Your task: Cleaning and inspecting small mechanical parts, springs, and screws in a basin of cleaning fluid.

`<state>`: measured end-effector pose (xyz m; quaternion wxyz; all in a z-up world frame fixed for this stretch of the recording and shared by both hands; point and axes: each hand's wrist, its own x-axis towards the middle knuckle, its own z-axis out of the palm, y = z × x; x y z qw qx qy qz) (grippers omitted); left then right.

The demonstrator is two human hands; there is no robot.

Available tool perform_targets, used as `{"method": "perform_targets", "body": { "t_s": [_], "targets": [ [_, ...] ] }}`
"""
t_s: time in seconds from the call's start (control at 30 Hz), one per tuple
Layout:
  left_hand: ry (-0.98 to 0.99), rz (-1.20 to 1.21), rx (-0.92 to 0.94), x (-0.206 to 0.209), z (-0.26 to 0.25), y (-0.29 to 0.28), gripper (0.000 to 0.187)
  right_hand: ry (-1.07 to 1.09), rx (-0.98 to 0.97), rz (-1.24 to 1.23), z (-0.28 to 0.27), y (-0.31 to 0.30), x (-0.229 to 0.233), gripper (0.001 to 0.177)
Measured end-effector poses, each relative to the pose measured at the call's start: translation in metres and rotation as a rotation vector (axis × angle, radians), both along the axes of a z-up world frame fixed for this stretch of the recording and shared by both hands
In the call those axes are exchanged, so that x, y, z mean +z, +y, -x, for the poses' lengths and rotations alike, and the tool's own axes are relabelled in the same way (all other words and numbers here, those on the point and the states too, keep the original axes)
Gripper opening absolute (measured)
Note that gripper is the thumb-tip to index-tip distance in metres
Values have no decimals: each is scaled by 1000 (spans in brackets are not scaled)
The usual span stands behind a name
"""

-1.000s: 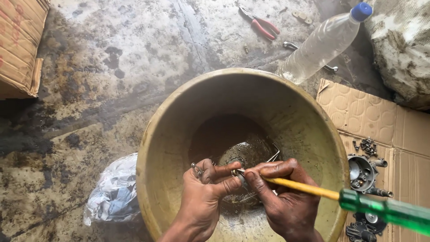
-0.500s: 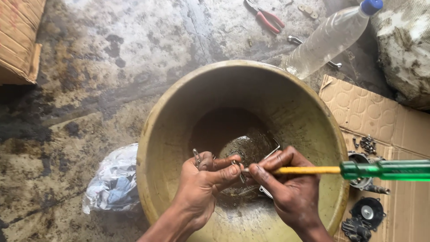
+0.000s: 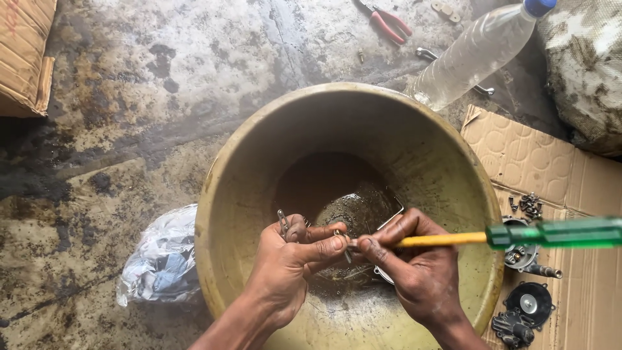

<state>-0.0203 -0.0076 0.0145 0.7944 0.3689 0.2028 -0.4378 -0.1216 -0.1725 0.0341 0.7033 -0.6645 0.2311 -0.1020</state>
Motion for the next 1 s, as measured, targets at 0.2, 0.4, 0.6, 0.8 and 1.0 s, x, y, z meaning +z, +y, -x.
{"method": "perform_targets", "body": {
  "t_s": [0.2,0.4,0.6,0.8,1.0],
  "targets": [
    [20,-9,-4,-5,2,0,45,-20,27,-11,-4,0,0,22],
    [-502,-408,-247,-14,-37,-16,38,281,18,299,-11,-15,-25,26],
    [-1576,-962,-716,-91,-90,-42,20,386,-80,27,-3,-23,-47,23],
    [-1747,-848,-954,-104,-87,-63,15,383,-68,56,2,-23,-53,26],
    [-1767,-864,-983,-119,-90,-55,9,395,-59,100,-3,-33,-52,24]
  ]
}}
